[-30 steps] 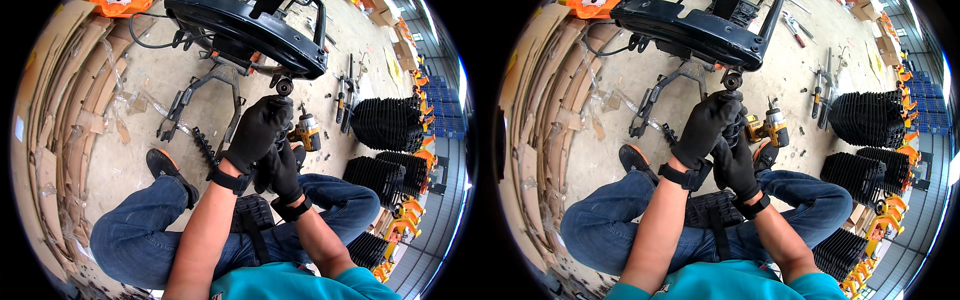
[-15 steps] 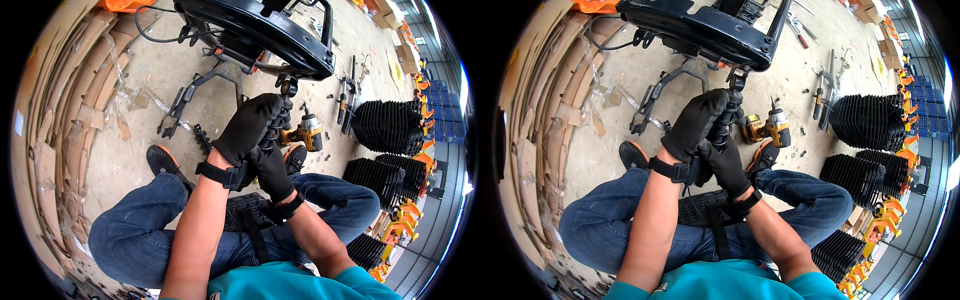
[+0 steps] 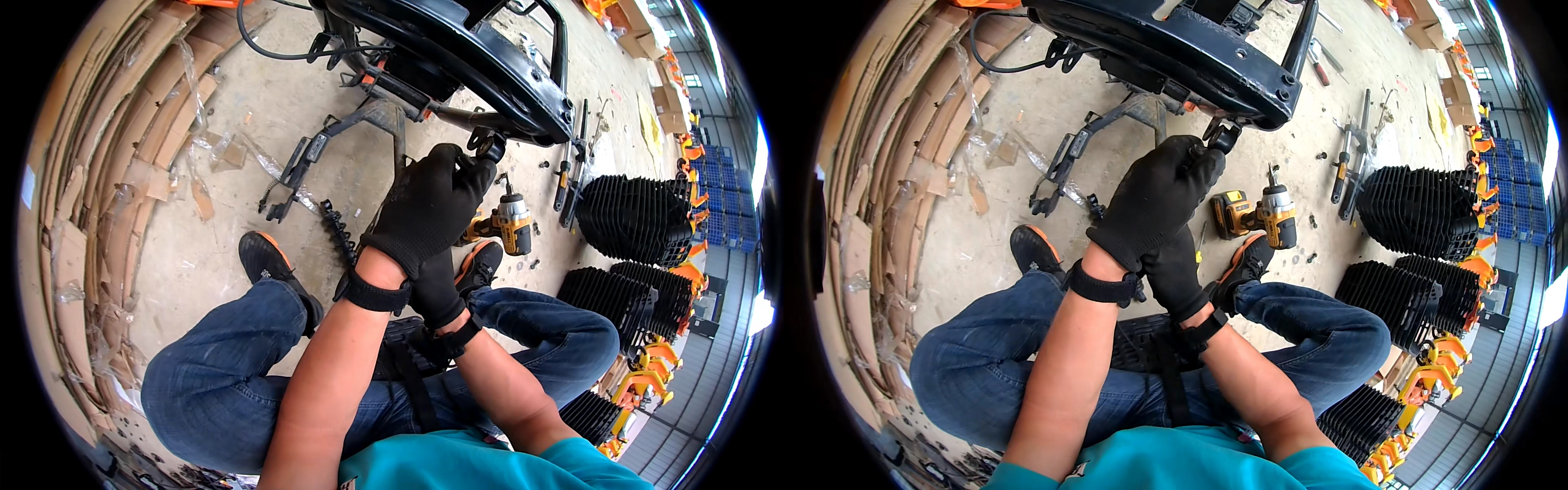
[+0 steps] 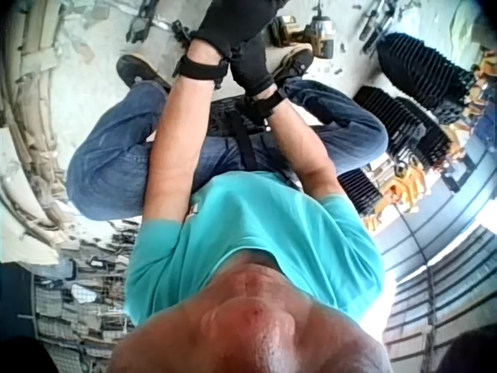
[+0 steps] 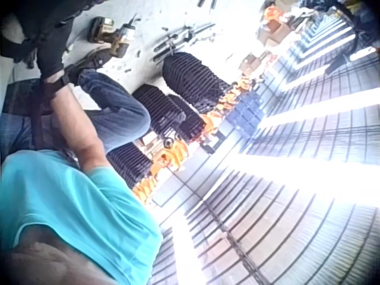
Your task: The person removes a shock absorber from a motorcycle frame using a screwdriver and by hand, picks up a screw, and installs another shock absorber onto the frame by hand.
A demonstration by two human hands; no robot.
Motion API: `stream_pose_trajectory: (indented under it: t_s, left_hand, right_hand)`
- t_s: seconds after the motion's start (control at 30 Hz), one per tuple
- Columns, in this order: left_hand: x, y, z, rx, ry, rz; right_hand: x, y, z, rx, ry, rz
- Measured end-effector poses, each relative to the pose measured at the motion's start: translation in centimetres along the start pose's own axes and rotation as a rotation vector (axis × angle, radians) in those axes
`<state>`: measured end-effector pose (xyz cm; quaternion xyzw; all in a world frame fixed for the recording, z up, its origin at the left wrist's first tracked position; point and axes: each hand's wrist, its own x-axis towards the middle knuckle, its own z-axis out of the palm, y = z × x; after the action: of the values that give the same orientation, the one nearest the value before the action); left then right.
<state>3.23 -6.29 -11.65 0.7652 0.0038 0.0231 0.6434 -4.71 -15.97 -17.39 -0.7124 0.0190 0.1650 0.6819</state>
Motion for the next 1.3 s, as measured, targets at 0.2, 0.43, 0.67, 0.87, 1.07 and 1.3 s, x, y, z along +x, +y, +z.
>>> stream_pose_trajectory:
  t_s: [0.2,0.43,0.67,0.87,1.07,1.3]
  left_hand:
    - [0.2,0.5,0.1,0.032,0.017,0.008]
    - [0.5,0.0,0.1,-0.046,0.007,0.085]
    - [0.8,-0.5,0.8,-0.652,-0.154,-0.208]
    - [1.0,-0.3,1.3,-0.517,-0.082,-0.213]
    - [1.3,1.6,1.8,-0.482,-0.024,-0.161]
    - [1.8,1.5,1.2,-0.408,-0.046,-0.133]
  right_hand:
    - [0.6,2.0,-1.4,-0.203,-0.132,0.046]
    - [1.5,-1.1,0.1,-0.148,0.048,-0.062]
    - [2.6,-2.2,0.2,-0.047,0.208,-0.014]
    - [3.2,-3.2,-0.9,-0.071,0.188,-0.001]
    - [3.4,-2.9,-1.9,0.008,0.086,-0.057]
    - [4.2,-2.7,-1.0,0.034,0.119,-0.109]
